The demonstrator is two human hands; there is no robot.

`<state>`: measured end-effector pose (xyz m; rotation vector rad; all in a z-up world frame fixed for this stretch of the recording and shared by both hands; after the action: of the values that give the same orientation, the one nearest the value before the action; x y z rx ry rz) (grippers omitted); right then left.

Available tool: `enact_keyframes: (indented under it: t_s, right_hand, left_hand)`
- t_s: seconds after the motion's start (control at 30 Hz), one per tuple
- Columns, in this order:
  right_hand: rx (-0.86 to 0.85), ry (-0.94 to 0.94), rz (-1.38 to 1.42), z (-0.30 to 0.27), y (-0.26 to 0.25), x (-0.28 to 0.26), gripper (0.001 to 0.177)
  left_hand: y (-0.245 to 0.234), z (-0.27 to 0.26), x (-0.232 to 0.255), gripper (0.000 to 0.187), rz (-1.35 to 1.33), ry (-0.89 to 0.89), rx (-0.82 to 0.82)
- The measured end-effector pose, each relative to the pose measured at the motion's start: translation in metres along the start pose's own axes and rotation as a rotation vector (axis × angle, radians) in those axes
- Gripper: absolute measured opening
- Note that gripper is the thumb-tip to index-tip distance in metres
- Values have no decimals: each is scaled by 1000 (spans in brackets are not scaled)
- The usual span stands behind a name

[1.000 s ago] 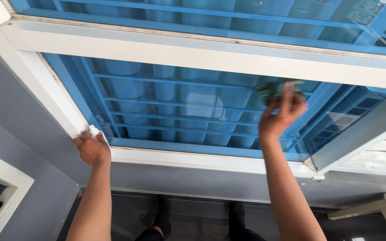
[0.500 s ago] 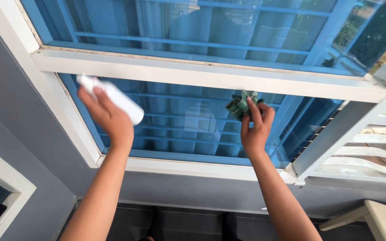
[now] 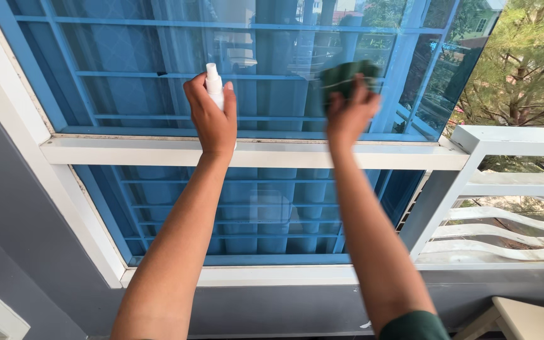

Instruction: The person cleans a window by first scrubbing the white frame with a green sponge, then spraying a cleaning solution onto the glass and wiping it with the sponge. The task is performed on a balcony with a white railing and blue-tinted window panes.

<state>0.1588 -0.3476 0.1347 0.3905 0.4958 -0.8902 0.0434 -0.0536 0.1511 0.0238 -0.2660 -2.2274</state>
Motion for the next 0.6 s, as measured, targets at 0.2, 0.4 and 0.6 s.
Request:
enact_keyframes:
  t_s: [0.2,0.4,0.6]
  right_hand:
    - [-325,-283,-59,-80,17,-74,72]
    - [-128,-396,-243,13,-39,29,53]
    - [182,208,-245,92,-79,124,51]
  left_hand:
    - [12,-5,-17,34,75,-34,-36]
    - [29,-13,-18,41,262,-31,-115]
    - [28,-15,-13,70,291,64,-145]
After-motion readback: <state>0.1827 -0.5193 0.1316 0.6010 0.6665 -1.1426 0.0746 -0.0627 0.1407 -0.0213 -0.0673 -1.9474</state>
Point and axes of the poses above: each hand's wrist, its own z-axis towards the middle knuckle, its own y-axis out of the palm, x = y × z, the point moved 6 cm from there along z, towards the middle knuckle, and after that the axes turned 12 degrees about y, right-handed, at the moved point
